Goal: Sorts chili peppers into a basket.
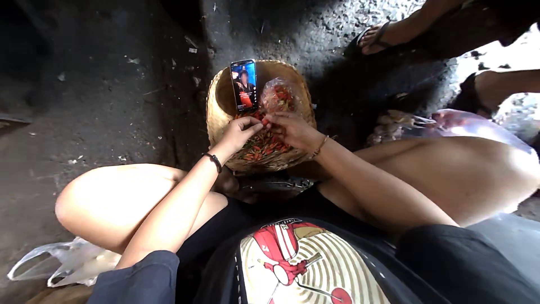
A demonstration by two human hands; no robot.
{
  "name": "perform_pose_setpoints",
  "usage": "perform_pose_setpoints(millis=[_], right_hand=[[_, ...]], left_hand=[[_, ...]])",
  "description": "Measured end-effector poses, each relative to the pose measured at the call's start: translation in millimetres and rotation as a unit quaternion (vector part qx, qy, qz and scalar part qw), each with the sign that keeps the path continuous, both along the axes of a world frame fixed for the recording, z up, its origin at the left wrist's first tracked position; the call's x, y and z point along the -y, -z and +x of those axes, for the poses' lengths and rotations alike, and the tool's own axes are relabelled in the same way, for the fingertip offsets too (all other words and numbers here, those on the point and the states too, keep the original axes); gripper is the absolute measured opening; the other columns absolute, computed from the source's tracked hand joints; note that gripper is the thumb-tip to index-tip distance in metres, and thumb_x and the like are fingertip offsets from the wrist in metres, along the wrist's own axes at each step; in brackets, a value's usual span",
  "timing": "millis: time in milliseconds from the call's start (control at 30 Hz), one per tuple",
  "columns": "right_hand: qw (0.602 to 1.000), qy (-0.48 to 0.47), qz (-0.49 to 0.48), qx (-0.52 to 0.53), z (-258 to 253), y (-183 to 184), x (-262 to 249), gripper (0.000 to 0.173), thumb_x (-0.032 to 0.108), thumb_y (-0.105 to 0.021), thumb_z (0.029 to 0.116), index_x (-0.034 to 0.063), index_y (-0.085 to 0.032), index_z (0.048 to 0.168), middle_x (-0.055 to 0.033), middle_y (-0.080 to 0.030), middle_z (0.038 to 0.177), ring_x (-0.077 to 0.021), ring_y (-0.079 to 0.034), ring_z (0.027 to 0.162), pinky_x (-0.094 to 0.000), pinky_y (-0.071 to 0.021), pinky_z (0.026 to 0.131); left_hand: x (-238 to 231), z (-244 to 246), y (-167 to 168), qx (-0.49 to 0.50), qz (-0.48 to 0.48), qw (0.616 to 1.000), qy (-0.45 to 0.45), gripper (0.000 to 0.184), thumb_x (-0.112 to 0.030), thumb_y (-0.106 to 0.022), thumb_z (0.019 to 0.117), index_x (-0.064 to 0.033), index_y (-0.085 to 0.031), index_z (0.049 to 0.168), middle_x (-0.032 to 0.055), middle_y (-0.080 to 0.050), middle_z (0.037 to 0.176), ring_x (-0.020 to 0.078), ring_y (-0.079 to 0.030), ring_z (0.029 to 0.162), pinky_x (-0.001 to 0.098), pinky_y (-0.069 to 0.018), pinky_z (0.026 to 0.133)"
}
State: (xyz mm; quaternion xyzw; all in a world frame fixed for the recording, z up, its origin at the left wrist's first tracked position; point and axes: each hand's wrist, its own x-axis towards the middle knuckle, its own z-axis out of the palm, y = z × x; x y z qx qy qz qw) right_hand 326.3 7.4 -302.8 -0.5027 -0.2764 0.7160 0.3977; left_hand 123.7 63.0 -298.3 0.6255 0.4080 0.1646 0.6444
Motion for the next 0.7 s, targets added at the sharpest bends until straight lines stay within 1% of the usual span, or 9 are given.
perform_pose_setpoints(millis=[100, 333, 400, 433, 500, 533, 600, 633, 700], right_hand=[[0.995, 0.037, -0.051, -0.078, -1.1, -0.5, 1.2, 0.025, 0.025, -0.043, 0.1103, 0.0133, -0.063, 0.100, 0.0072, -0.058, 0.077, 0.0005, -0.046, 0.056, -0.0138, -0.0373, 0.049], [0.980, 0.169, -0.051, -0.095, -2.7, 5.9, 3.6, 0.019, 0.023, -0.045, 0.1104, 0.0129, -0.059, 0.101, 0.0048, -0.057, 0.078, -0.0041, -0.054, 0.062, -0.0181, -0.0499, 0.060], [0.979, 0.174, -0.060, -0.084, -0.2, 6.7, 0.4, 0.023, 0.026, -0.042, 0.1112, 0.0126, -0.058, 0.102, 0.0036, -0.059, 0.080, -0.0066, -0.057, 0.065, -0.0211, -0.0523, 0.063], [0.979, 0.177, -0.071, -0.069, -1.6, 4.9, 0.1, 0.025, 0.025, -0.040, 0.1110, 0.0113, -0.058, 0.102, 0.0016, -0.060, 0.080, -0.0094, -0.059, 0.067, -0.0244, -0.0540, 0.063], [0.988, 0.135, -0.076, -0.017, -3.4, 6.0, 3.7, 0.025, 0.020, -0.037, 0.1085, 0.0091, -0.058, 0.101, -0.0005, -0.064, 0.082, -0.0124, -0.063, 0.071, -0.0294, -0.0563, 0.068], [0.993, 0.094, -0.071, 0.024, -5.0, 11.0, 6.0, 0.025, 0.016, -0.036, 0.1074, 0.0073, -0.060, 0.105, 0.0005, -0.063, 0.083, -0.0109, -0.062, 0.072, -0.0287, -0.0558, 0.069], [0.989, 0.009, -0.046, 0.142, -11.2, 22.7, 11.7, 0.029, 0.015, -0.039, 0.1080, 0.0032, -0.064, 0.114, 0.0000, -0.061, 0.089, -0.0072, -0.057, 0.072, -0.0248, -0.0508, 0.067], [0.977, -0.037, -0.025, 0.209, -13.3, 28.0, 13.7, 0.030, 0.017, -0.042, 0.1093, 0.0016, -0.067, 0.115, -0.0044, -0.065, 0.097, -0.0086, -0.058, 0.078, -0.0264, -0.0501, 0.072], [0.932, -0.155, 0.011, 0.328, -18.0, 34.6, 14.5, 0.028, 0.019, -0.051, 0.1082, -0.0010, -0.070, 0.115, -0.0164, -0.069, 0.109, -0.0238, -0.065, 0.098, -0.0443, -0.0526, 0.090]], left_hand=[[5.1, 5.8, -0.2, 0.034, 0.013, 0.999, -0.015, 0.017, -0.012, -0.062, 0.1031, 0.0013, -0.071, 0.110, 0.0051, -0.073, 0.101, 0.0057, -0.069, 0.093, 0.0261, -0.0562, 0.091], [8.8, 5.6, -7.5, 0.086, 0.026, 0.996, 0.000, 0.014, -0.009, -0.062, 0.1022, 0.0016, -0.070, 0.109, 0.0041, -0.073, 0.100, 0.0062, -0.070, 0.092, 0.0257, -0.0582, 0.090], [6.6, 0.7, -8.6, -0.005, 0.122, 0.992, 0.034, 0.016, -0.014, -0.065, 0.1012, -0.0021, -0.072, 0.108, 0.0043, -0.074, 0.101, 0.0075, -0.070, 0.095, 0.0285, -0.0570, 0.092], [4.3, -2.8, -6.2, -0.089, 0.169, 0.980, 0.063, 0.019, -0.018, -0.066, 0.1004, -0.0038, -0.074, 0.110, 0.0076, -0.074, 0.105, 0.0144, -0.070, 0.101, 0.0377, -0.0552, 0.097], [1.7, -5.2, -0.1, -0.271, 0.224, 0.927, 0.128, 0.024, -0.020, -0.068, 0.0964, -0.0041, -0.073, 0.115, 0.0163, -0.073, 0.113, 0.0329, -0.069, 0.111, 0.0591, -0.0482, 0.103], [2.0, -5.8, 2.4, -0.331, 0.231, 0.903, 0.145, 0.028, -0.018, -0.070, 0.0944, -0.0022, -0.071, 0.118, 0.0205, -0.072, 0.115, 0.0395, -0.066, 0.113, 0.0652, -0.0427, 0.105], [3.7, -6.7, 2.2, -0.367, 0.226, 0.891, 0.144, 0.029, -0.020, -0.069, 0.0963, -0.0016, -0.070, 0.119, 0.0212, -0.071, 0.117, 0.0408, -0.065, 0.115, 0.0661, -0.0385, 0.108], [3.6, -6.0, 1.3, -0.361, 0.221, 0.896, 0.134, 0.028, -0.022, -0.067, 0.0984, -0.0034, -0.070, 0.119, 0.0188, -0.072, 0.116, 0.0377, -0.066, 0.115, 0.0638, -0.0389, 0.109], [2.2, -5.2, 0.7, -0.338, 0.215, 0.908, 0.122, 0.027, -0.027, -0.063, 0.1023, -0.0066, -0.071, 0.118, 0.0147, -0.072, 0.114, 0.0323, -0.067, 0.113, 0.0602, -0.0419, 0.108]])
